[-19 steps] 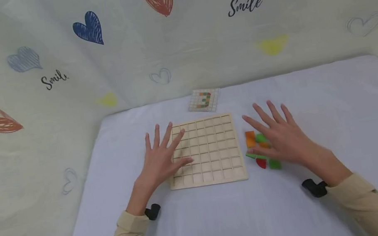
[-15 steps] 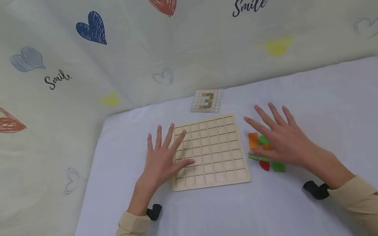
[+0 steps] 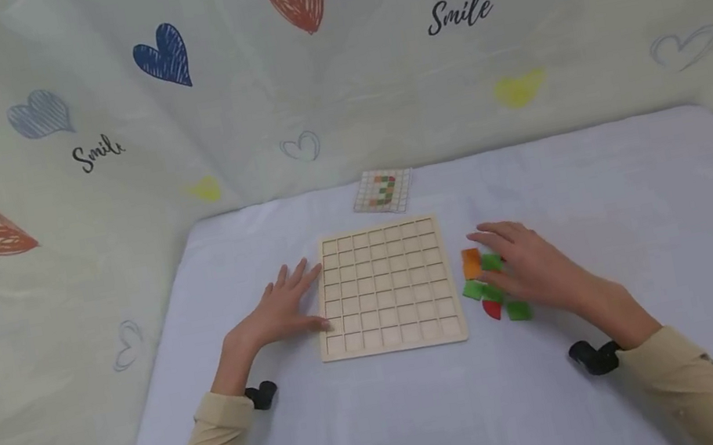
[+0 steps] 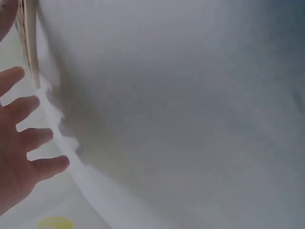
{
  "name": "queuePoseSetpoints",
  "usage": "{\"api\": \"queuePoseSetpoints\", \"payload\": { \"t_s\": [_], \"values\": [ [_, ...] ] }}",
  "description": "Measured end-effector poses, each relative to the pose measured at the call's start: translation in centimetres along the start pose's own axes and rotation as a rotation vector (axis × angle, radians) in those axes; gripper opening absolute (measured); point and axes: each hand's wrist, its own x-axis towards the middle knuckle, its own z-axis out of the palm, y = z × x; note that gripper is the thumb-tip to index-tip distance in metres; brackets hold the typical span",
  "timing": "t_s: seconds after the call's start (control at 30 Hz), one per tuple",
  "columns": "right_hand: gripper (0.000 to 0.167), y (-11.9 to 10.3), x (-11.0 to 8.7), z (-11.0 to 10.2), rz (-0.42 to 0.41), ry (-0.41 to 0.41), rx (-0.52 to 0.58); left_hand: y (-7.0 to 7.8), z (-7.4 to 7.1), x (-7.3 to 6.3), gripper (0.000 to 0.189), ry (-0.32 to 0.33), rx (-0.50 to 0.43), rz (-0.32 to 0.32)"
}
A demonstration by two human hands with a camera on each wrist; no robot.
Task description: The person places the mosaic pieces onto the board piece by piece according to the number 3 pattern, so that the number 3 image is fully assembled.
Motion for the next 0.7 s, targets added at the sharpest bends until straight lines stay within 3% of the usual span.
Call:
{"api": "queuePoseSetpoints", "payload": {
  "t_s": [0.23, 0.5, 0.7],
  "values": [
    [0.051, 0.6, 0.7, 0.1, 0.193, -0.177, 0.077, -1.3, 0.1, 0.2, 0.112, -0.058, -0.075, -0.033],
    [0.038, 1.6, 2.2, 0.6, 0.134, -0.189, 0.047, -0.7, -0.5, 0.7, 0.112, -0.084, -0.098, -0.037],
    [0.030, 1.7, 3.1, 1.1, 0.165, -0.240, 0.024, 0.2, -0.6, 1.3, 0.112, -0.105, -0.107, -0.032]
  ]
}}
